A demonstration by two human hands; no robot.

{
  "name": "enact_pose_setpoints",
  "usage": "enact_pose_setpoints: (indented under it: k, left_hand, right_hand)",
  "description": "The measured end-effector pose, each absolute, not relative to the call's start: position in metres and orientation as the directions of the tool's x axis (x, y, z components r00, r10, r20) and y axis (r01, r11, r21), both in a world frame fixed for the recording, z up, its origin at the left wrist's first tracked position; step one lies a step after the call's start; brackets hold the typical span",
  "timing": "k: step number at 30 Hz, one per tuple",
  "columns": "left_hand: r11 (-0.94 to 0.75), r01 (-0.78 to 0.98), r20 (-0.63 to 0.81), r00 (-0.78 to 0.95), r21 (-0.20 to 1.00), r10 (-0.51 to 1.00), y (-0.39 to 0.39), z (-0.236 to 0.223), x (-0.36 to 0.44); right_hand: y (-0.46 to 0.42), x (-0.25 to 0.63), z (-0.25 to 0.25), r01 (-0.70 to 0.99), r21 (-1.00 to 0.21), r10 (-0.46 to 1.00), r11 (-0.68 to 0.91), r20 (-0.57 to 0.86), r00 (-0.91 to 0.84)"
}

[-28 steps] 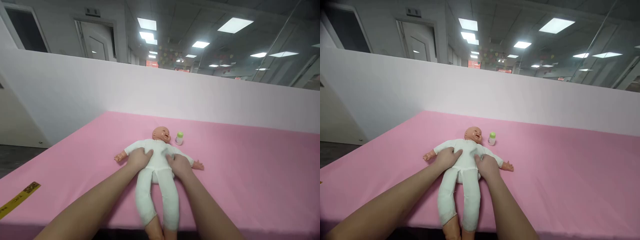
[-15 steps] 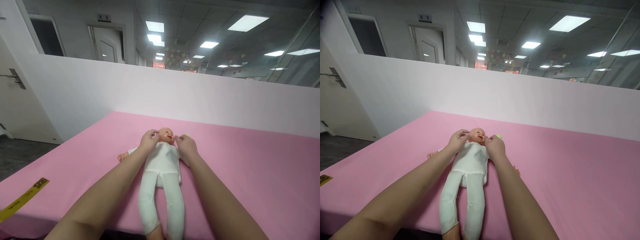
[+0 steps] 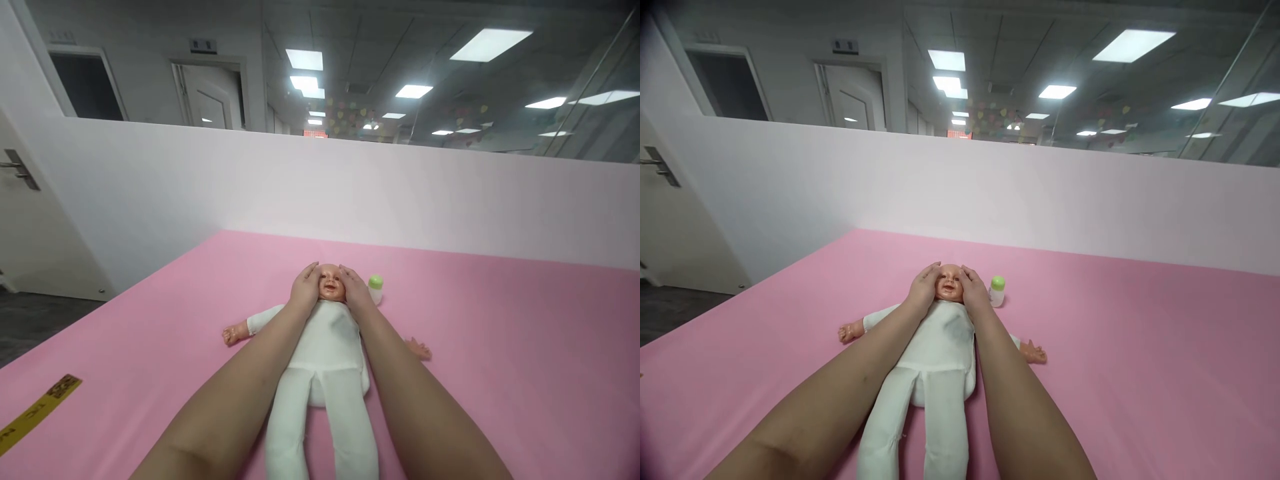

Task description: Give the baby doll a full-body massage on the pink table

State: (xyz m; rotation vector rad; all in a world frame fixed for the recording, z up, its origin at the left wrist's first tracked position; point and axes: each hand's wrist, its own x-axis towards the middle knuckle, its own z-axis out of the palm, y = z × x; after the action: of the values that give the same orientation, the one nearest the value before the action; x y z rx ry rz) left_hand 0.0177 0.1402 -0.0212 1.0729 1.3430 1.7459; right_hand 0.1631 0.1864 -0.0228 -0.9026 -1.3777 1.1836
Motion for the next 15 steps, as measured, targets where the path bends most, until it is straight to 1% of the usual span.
enact_pose_setpoints:
  k: [2, 5, 7, 10, 15]
  left_hand:
    - [-0.233, -0.045, 0.194, -0.419, 0.971, 0.887, 0.141, -0.021, 0.018]
    - [-0.199, 0.011, 0.186, -0.417, 0.98, 0.89, 0.139, -0.018, 0.019]
    - [-0.162, 0.051, 0.168, -0.444, 0.985, 0.88, 0.137, -0.015, 0.02]
    - [-0.124, 0.067, 0.141, -0.472, 0.99, 0.87, 0.135, -0.014, 0.021]
    - [-0.131, 0.059, 0.143, -0.475, 0.99, 0.868, 0.137, -0.014, 0.02]
  right_hand:
    - [0.186, 0.164, -0.023, -0.108, -0.97, 0.957, 0.218, 0.234, -0.174]
    - [0.181, 0.164, -0.019, -0.11, -0.968, 0.954, 0.227, 0.243, -0.175]
    - [0.177, 0.164, -0.016, -0.092, -0.967, 0.953, 0.236, 0.249, -0.172]
    - [0.174, 0.163, -0.013, -0.05, -0.966, 0.954, 0.255, 0.259, -0.15]
    - [0.18, 0.159, -0.016, -0.058, -0.965, 0.959, 0.254, 0.26, -0.113]
